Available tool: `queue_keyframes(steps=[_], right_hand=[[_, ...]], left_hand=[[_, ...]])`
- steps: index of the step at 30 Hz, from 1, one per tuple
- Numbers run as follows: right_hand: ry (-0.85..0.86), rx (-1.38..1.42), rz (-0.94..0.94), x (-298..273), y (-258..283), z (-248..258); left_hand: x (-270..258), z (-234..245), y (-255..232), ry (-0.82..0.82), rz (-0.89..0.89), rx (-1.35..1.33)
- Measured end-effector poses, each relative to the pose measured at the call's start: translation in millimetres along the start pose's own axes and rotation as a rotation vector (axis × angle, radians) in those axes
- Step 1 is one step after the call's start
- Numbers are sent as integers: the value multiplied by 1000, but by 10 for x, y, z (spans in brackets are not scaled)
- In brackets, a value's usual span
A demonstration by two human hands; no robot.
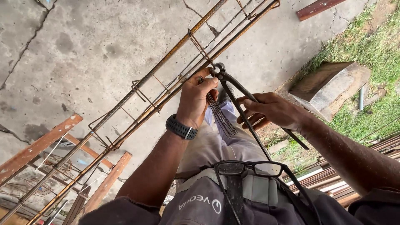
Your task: The person uses pliers to twist wire ties around the intersections of a rebar grid structure. They repeatedly wrap the wire and twist it to secure the metal rods together, working along the length of the framework.
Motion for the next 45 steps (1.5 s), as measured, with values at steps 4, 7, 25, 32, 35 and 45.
queue_keyframes(steps=[4, 7, 25, 32, 35, 45], right_hand=[[8, 10, 6, 64, -61, 38], [-1, 29, 14, 138, -243, 79], [-151, -39, 111, 634, -1127, 182], [-205, -447, 291, 929, -1172, 461], [-207, -554, 377, 1052, -976, 513], [-264, -645, 714, 1531, -1294, 514]], left_hand=[[-85, -60, -98, -9, -3, -25], [-140, -112, -202, -10, 2, -33], [-153, -92, 76, -106, 110, 12], [426, 10, 432, -261, -237, 170], [595, -47, 307, -287, -477, 211], [649, -308, 269, -268, -329, 202]])
Point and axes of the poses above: each hand's wrist, its own x-axis towards the middle knuckle, its own z-axis out of the back of the hand, y = z × x, the point moved 5 cm from there along x, towards the middle knuckle, and after that the axes turned 4 degrees about z, right-handed, at the moved point
